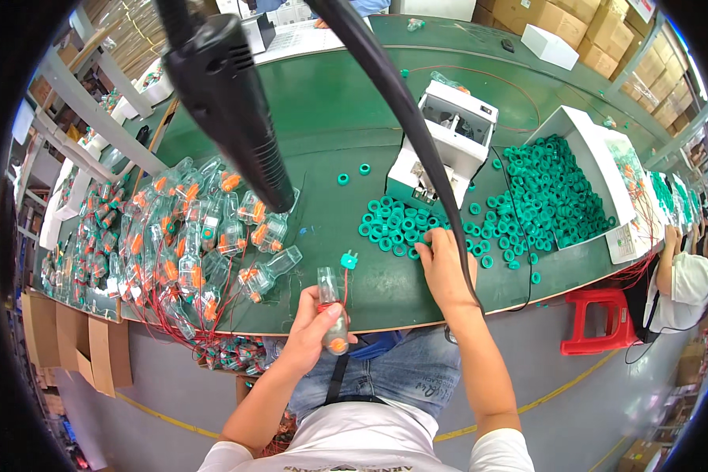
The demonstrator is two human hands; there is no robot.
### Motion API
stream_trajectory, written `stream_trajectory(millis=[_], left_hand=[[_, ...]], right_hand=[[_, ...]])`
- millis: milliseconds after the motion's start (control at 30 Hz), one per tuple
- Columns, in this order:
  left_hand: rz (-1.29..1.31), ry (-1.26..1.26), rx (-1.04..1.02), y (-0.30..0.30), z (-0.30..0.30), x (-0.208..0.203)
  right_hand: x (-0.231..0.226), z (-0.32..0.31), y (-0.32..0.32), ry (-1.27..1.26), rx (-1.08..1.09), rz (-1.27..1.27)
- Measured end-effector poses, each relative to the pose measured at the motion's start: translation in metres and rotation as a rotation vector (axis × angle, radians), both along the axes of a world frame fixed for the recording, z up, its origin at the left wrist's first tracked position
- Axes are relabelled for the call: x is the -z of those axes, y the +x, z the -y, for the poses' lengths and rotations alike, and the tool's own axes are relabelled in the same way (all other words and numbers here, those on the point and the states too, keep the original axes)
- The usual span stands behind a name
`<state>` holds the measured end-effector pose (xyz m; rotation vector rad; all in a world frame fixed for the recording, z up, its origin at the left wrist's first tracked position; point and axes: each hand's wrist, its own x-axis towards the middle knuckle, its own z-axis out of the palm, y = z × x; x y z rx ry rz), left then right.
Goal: Assembling electronic components by attaching plastic rings and using an electric screwdriver.
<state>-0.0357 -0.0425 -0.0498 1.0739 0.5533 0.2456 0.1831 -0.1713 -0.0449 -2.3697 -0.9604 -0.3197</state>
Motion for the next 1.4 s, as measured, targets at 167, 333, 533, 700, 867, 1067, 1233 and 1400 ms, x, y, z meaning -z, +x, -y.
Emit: stream_trajectory(millis=[167,333,533,700,867,1067,1233,1400], left_hand=[[0.016,0.18,-0.102,0.017,0.003,0.002],[0.053,0.239,-0.183,0.029,0.006,0.004],[0.14,0.278,-0.166,0.032,0.011,0.005],[0.096,0.338,-0.171,0.027,0.015,0.007],[0.097,0.515,-0.127,0.028,0.02,0.007],[0.153,-0.001,-0.212,0.015,0.012,0.009],[0.193,-0.398,-0.195,-0.008,0.0,-0.014],[0.253,-0.599,-0.156,-0.011,-0.005,-0.01]], right_hand=[[-0.036,0.003,-0.021,0.173,-0.049,-0.252],[-0.045,0.022,-0.087,0.24,-0.28,-1.038],[-0.026,0.019,-0.101,0.437,-0.342,-1.501],[-0.006,0.016,-0.101,0.464,-0.394,-1.584],[0.011,0.023,-0.098,0.515,-0.444,-1.633],[-0.021,0.015,-0.082,0.206,-0.332,-1.423],[0.009,0.027,-0.026,0.022,0.053,-0.013],[0.015,0.025,-0.026,-0.13,0.042,0.066]])
